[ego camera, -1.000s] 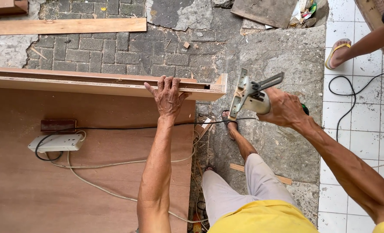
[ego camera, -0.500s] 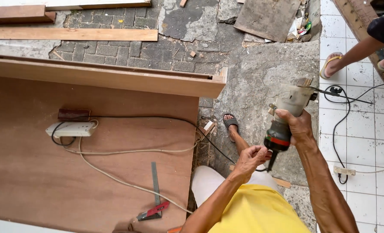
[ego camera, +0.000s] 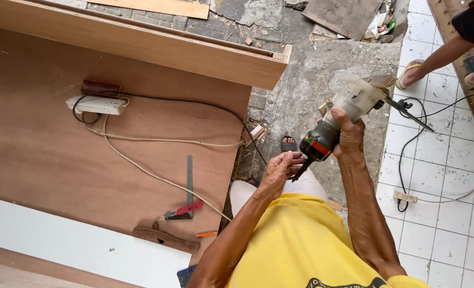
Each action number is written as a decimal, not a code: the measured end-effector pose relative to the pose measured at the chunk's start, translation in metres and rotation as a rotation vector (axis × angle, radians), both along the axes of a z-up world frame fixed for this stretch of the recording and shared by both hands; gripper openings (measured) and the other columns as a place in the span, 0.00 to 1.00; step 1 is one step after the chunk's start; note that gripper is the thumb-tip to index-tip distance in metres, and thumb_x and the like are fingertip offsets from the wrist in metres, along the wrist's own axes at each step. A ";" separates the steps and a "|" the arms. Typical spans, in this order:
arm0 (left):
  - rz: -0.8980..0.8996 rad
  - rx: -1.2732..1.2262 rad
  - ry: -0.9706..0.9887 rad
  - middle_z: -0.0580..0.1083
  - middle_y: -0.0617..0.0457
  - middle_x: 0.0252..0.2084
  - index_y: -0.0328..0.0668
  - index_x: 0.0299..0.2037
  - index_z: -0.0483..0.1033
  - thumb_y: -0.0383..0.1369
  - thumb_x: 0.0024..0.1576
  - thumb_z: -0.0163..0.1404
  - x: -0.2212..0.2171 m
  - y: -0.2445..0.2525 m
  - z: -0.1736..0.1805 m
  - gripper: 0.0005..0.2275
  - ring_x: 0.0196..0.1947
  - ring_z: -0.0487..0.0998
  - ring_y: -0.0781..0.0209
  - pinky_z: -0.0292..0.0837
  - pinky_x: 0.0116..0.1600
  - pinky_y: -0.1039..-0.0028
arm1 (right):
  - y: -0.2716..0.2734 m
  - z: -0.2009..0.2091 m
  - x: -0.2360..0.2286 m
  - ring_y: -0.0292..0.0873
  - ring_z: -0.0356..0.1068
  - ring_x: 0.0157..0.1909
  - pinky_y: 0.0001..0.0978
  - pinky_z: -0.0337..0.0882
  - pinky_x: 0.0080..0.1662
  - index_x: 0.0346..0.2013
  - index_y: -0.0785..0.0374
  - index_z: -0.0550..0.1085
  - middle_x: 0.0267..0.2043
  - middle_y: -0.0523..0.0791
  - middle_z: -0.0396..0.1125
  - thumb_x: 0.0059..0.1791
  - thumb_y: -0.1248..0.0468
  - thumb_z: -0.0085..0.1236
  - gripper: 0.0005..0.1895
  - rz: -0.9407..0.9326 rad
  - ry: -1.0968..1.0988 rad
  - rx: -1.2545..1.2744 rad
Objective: Routing the edges of a wooden board and then sanding them smooth.
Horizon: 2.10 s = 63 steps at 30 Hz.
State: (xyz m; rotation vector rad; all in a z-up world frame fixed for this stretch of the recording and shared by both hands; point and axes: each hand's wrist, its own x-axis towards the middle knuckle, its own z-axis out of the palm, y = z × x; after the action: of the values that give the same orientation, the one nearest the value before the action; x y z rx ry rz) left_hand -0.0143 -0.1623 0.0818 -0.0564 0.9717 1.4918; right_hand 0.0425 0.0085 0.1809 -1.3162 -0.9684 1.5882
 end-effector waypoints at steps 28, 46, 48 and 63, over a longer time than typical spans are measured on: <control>0.173 -0.054 -0.419 0.82 0.51 0.42 0.44 0.48 0.80 0.35 0.60 0.60 0.028 0.056 -0.073 0.10 0.39 0.84 0.61 0.80 0.48 0.72 | 0.044 -0.023 0.001 0.47 0.74 0.32 0.42 0.81 0.38 0.46 0.56 0.72 0.36 0.43 0.69 0.42 0.58 0.66 0.20 0.352 0.175 -0.185; -0.494 -0.292 1.480 0.75 0.63 0.23 0.55 0.33 0.76 0.51 0.47 0.53 -0.032 -0.035 -0.009 0.14 0.23 0.75 0.67 0.69 0.52 0.62 | 0.140 -0.006 -0.001 0.46 0.74 0.38 0.43 0.80 0.40 0.57 0.53 0.70 0.44 0.43 0.72 0.45 0.57 0.65 0.26 0.792 -0.080 -0.169; -0.390 -0.435 1.659 0.72 0.64 0.17 0.55 0.29 0.77 0.31 0.56 0.59 -0.073 -0.084 0.024 0.05 0.19 0.74 0.68 0.76 0.53 0.54 | 0.143 -0.011 0.011 0.47 0.74 0.38 0.43 0.80 0.40 0.56 0.56 0.72 0.45 0.44 0.73 0.44 0.58 0.66 0.26 0.782 -0.129 -0.164; 1.130 -1.455 1.203 0.79 0.50 0.33 0.48 0.58 0.65 0.69 0.57 0.29 -0.321 -0.391 0.168 0.35 0.34 0.79 0.41 0.71 0.38 0.49 | 0.085 0.011 0.111 0.58 0.69 0.45 0.68 0.72 0.47 0.60 0.65 0.69 0.50 0.53 0.69 0.45 0.65 0.66 0.29 0.646 -0.633 -0.121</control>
State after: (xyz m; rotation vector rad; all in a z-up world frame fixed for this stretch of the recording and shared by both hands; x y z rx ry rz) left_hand -0.3356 -0.5529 0.2498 -0.9612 3.2395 1.2825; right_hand 0.1538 0.0931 0.1924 -1.7536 -1.8527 1.7307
